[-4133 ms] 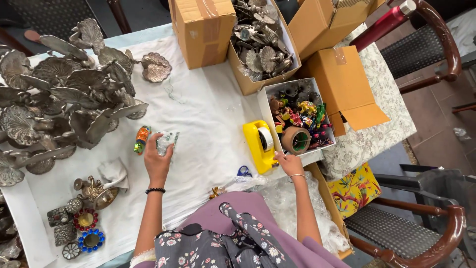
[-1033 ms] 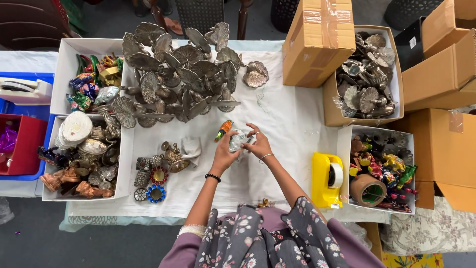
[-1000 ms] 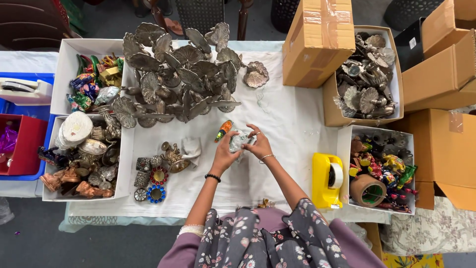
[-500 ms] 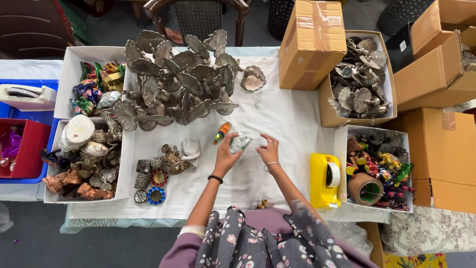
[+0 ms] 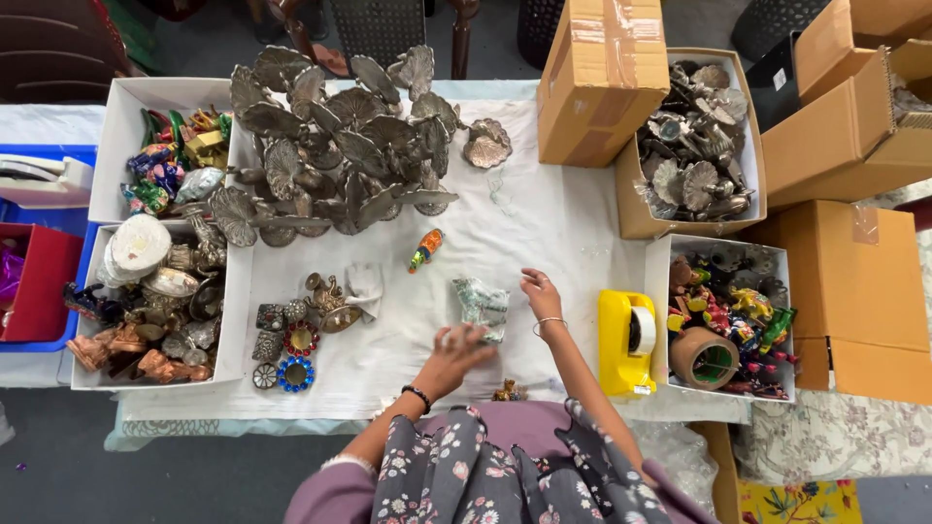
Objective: The person wraps small decorative figurines in bubble wrap on a table covered with a white cloth. They use scissors to cut the bubble wrap and a tape dispenser to seal the wrapped items, placing the finished packages into a cardboard box.
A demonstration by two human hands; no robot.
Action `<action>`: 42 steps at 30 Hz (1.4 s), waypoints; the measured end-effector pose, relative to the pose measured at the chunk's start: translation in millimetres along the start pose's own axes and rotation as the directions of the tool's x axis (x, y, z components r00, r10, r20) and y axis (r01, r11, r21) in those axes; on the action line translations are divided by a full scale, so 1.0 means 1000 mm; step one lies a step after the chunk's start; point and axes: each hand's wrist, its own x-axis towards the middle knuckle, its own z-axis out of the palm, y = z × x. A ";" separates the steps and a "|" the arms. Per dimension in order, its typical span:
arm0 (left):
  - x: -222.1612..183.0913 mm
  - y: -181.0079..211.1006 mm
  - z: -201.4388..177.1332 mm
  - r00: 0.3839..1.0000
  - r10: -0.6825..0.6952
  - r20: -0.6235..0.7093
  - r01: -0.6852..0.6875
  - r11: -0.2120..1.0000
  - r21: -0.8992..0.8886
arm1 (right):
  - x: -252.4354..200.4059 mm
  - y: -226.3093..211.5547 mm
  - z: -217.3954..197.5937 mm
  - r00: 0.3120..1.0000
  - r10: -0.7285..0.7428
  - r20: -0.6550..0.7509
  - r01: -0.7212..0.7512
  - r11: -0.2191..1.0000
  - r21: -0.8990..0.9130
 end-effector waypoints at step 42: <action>0.334 -0.143 0.088 0.691 -0.600 0.404 0.429 -0.109 -0.897 | 0.160 -0.071 -0.100 0.960 -0.254 -0.115 0.278 0.836 0.473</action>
